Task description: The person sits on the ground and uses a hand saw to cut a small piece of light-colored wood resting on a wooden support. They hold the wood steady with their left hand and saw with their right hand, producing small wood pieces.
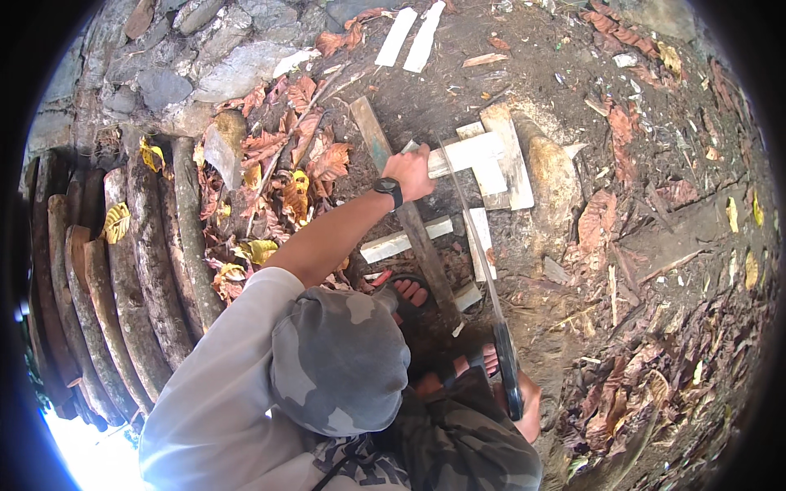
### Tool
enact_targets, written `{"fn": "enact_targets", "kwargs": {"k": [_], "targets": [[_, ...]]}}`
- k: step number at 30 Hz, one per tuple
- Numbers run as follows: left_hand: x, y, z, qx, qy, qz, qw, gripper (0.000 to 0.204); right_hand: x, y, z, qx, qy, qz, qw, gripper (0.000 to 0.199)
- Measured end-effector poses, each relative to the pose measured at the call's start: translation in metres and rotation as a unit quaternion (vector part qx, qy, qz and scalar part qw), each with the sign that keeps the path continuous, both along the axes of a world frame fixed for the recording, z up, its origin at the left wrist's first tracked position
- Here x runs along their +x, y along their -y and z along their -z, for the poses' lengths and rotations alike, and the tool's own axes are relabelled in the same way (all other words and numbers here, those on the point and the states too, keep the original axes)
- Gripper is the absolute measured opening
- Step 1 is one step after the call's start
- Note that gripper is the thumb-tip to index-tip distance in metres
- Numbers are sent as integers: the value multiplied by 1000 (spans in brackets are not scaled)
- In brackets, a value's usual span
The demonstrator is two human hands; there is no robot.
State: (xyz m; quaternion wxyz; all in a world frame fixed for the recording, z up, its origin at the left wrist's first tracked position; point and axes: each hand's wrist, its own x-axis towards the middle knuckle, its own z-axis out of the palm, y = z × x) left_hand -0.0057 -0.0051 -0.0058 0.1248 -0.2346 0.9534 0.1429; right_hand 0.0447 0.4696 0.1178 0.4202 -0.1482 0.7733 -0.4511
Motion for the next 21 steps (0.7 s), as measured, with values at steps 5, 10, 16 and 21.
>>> {"fn": "enact_targets", "kwargs": {"k": [5,10,16,21], "targets": [[-9,5,1,-7,-23,-34,999,47,-22,71,55,-54,-77,-10,995,11],[-4,1,-2,6,12,-27,1000,48,-14,52,10,-59,-19,17,998,7],[0,3,3,0,-10,-23,1000,48,-11,-8,-26,61,5,-28,998,7],[-5,2,1,-2,6,-8,1000,48,-9,26,3,3,-33,-21,999,8]]}}
